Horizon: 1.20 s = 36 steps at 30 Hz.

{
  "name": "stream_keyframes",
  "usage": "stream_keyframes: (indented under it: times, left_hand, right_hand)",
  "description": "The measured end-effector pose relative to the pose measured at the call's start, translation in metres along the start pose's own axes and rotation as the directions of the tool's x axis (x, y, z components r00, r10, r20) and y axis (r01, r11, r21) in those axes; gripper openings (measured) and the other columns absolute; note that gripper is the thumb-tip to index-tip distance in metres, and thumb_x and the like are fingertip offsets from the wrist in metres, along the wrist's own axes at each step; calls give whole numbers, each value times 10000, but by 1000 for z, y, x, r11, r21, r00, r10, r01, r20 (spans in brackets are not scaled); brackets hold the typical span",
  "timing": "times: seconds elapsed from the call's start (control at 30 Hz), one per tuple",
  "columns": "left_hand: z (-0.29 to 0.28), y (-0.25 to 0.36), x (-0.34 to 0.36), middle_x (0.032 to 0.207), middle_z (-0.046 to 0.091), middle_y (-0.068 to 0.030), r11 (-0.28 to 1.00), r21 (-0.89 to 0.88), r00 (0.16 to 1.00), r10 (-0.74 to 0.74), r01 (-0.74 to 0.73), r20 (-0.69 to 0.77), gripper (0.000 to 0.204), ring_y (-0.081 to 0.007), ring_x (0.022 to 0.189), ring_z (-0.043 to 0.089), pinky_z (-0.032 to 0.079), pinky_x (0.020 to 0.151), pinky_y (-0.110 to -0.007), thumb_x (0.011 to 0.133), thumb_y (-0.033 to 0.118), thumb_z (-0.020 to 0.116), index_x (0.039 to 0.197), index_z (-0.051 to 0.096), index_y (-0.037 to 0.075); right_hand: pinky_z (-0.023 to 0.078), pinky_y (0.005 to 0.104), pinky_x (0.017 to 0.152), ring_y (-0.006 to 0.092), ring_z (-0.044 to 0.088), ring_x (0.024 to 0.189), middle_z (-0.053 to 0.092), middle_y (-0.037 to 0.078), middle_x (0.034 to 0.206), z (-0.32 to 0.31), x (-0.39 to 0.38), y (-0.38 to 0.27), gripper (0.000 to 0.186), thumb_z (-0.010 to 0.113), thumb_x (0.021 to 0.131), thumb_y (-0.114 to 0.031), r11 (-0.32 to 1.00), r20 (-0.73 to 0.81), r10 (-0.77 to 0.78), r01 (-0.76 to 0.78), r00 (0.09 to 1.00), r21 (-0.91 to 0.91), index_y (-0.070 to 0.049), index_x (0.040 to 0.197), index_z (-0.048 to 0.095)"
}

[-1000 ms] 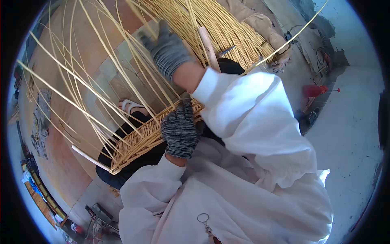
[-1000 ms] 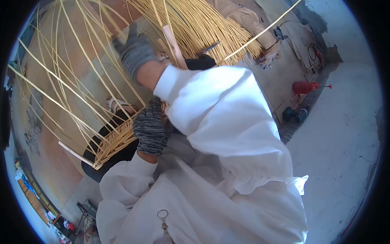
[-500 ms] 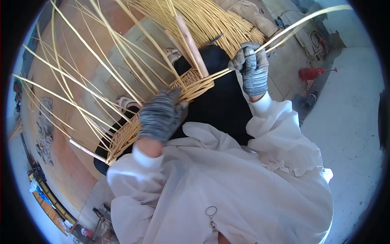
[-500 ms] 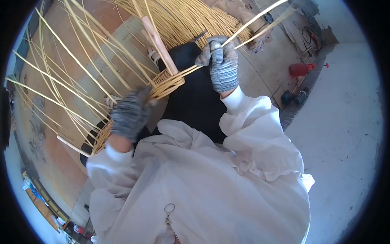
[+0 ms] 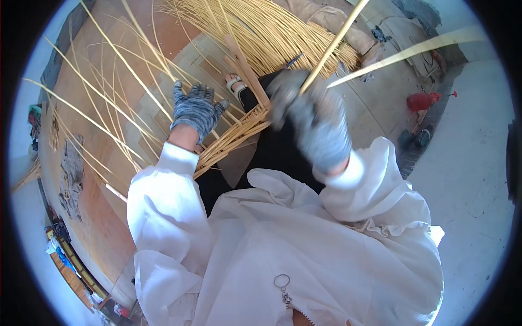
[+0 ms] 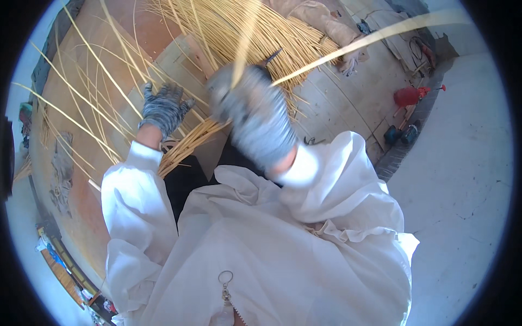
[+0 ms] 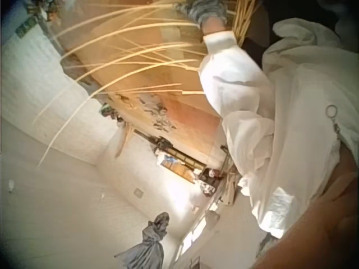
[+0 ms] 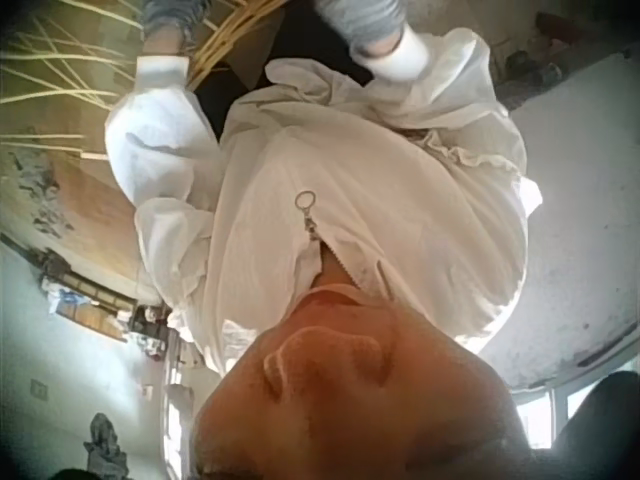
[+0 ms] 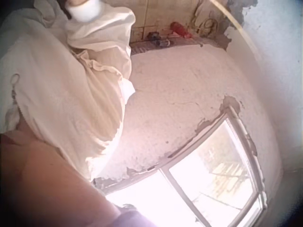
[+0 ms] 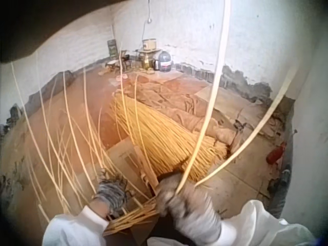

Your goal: The person sits on the floor and weaves a rectangular basket using thin, flexible reeds. They interlace the reeds through a vertical frame structure, occasionally using a wooden stick to tighten the weave and adjust the alignment of the strands.

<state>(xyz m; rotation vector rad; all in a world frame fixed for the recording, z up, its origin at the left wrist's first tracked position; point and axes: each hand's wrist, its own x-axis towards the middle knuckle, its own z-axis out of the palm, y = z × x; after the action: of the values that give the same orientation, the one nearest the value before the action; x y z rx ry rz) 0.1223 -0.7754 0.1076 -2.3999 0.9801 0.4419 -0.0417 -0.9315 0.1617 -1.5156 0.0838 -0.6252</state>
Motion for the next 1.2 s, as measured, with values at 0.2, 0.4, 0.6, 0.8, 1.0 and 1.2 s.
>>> stream_keyframes:
  times: [0.2, 0.4, 0.6, 0.8, 1.0, 1.2]
  left_hand:
    - [12, 9, -4, 1335, 473, -12, 993, -46, 956, 94, -111, -277, 494, -183, 1288, 368, 72, 1079, -547, 914, 408, 392, 1310, 441, 117]
    - [24, 102, -53, 1148, 561, -172, 816, -488, 737, -119, -310, -665, 556, -316, 1151, 471, 271, 1034, -471, 778, 392, 637, 1157, 538, -3]
    - [52, 120, -33, 911, 609, -184, 880, -393, 615, -158, -267, -772, 492, -352, 854, 584, 474, 755, -443, 734, 394, 682, 995, 594, -14]
    - [45, 123, -30, 914, 606, -186, 847, -474, 656, -218, -241, -723, 448, -355, 865, 579, 468, 746, -455, 754, 375, 651, 962, 597, -19]
    - [44, 114, -30, 945, 591, -196, 858, -456, 809, -87, -236, -582, 448, -376, 871, 568, 454, 753, -464, 772, 381, 600, 977, 577, -17]
    - [50, 123, -34, 1076, 562, -176, 908, -395, 733, -171, -143, -658, 508, -359, 938, 552, 445, 806, -445, 768, 336, 602, 1126, 520, -15]
  right_hand:
    - [558, 340, 543, 239, 652, 653, 633, 177, 758, -65, 31, 51, 231, 497, 926, -146, 807, -140, 560, -498, 817, 317, 72, 991, 539]
    - [490, 293, 475, 195, 630, 536, 646, 147, 702, -67, 33, -1, 331, 575, 870, -277, 726, 34, 488, -384, 872, -570, 42, 955, 602]
    - [499, 331, 565, 226, 642, 603, 645, 149, 722, 24, 90, 86, 225, 558, 872, -195, 593, 398, 200, 213, 895, -777, 26, 914, 554]
    - [488, 433, 642, 363, 624, 730, 617, 218, 765, 14, 86, 94, 376, 563, 820, -242, 769, 439, 292, 64, 850, -636, 0, 1100, 498]
    - [496, 432, 669, 351, 640, 756, 637, 221, 817, 32, 40, 56, 630, 565, 819, -242, 259, 257, 445, 151, 858, -954, -18, 1346, 303]
    - [474, 420, 573, 330, 605, 615, 609, 149, 711, -1, 9, 85, 455, 597, 783, -229, 489, 355, 43, 290, 934, -823, 36, 1134, 482]
